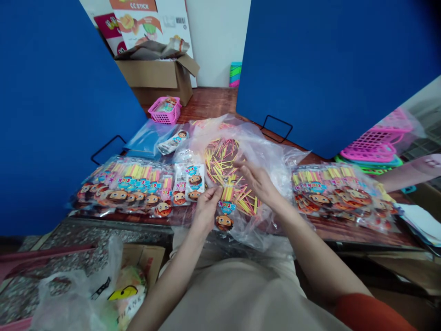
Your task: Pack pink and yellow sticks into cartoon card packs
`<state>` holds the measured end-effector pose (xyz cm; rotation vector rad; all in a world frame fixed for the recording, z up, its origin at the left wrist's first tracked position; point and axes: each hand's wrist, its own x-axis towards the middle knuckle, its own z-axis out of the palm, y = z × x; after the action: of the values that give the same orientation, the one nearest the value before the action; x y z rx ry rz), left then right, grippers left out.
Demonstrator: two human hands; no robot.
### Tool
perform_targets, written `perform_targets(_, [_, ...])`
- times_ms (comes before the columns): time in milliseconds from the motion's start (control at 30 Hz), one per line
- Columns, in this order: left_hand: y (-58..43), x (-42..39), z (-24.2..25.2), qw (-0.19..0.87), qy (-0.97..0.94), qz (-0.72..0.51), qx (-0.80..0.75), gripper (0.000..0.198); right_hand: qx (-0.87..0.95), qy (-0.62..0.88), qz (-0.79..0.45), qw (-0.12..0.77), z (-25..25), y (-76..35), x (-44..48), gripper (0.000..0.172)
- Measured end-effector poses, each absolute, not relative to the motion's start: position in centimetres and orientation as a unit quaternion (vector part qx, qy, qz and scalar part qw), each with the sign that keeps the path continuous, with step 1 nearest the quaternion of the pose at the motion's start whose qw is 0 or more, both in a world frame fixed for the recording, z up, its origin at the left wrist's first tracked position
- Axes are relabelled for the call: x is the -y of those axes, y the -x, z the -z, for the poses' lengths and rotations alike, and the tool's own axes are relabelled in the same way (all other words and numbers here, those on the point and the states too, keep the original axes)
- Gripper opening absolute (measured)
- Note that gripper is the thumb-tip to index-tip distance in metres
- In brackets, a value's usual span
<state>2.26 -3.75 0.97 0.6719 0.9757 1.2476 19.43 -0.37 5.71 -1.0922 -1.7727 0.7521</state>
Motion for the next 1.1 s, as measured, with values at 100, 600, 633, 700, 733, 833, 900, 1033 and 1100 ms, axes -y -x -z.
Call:
perform_targets(100, [-2.3,3.7,-1.3,0.647,-0.293,-0.556,-0.431,0.037,0.760,0.405,-0.355,0.364,-4.9,-18.7,2.0,0.044])
perform_targets(600, [-2.5,4.0,-1.2,0.623,-0.316,-0.554,-0.453,0.036,0.746,0.446,-0.324,0.374,-3.9,-18.0,2.3,0.031])
perform_targets(633, [-2.6,4.0,-1.2,0.620,-0.315,-0.555,-0.456,0.036,0.754,0.439,-0.331,0.359,-3.9,-18.0,2.2,0.032])
perform_targets(700, [-2.6,3.9,-1.3,0.627,-0.305,-0.551,-0.458,0.037,0.755,0.433,-0.346,0.350,-3.8,-18.2,2.0,0.035])
perform_targets(733, [-2.6,3.9,-1.3,0.636,-0.298,-0.547,-0.455,0.039,0.744,0.437,-0.353,0.363,-3.8,-18.3,1.9,0.035])
perform_targets(833, [-2.5,3.9,-1.6,0.660,-0.276,-0.538,-0.446,0.043,0.708,0.463,-0.354,0.399,-3.8,-18.6,1.5,0.035])
perform_targets(900, [-2.4,4.0,-1.8,0.667,-0.285,-0.525,-0.445,0.042,0.709,0.472,-0.349,0.390,-3.7,-18.7,1.4,0.036])
perform_targets(1033, [-2.0,4.1,-1.9,0.697,-0.356,-0.443,-0.437,0.038,0.688,0.474,-0.360,0.416,-3.7,-18.8,1.1,0.040])
perform_targets(1100, [-1.8,4.1,-1.6,0.697,-0.363,-0.434,-0.441,0.037,0.696,0.472,-0.356,0.408,-3.8,-18.8,1.1,0.040])
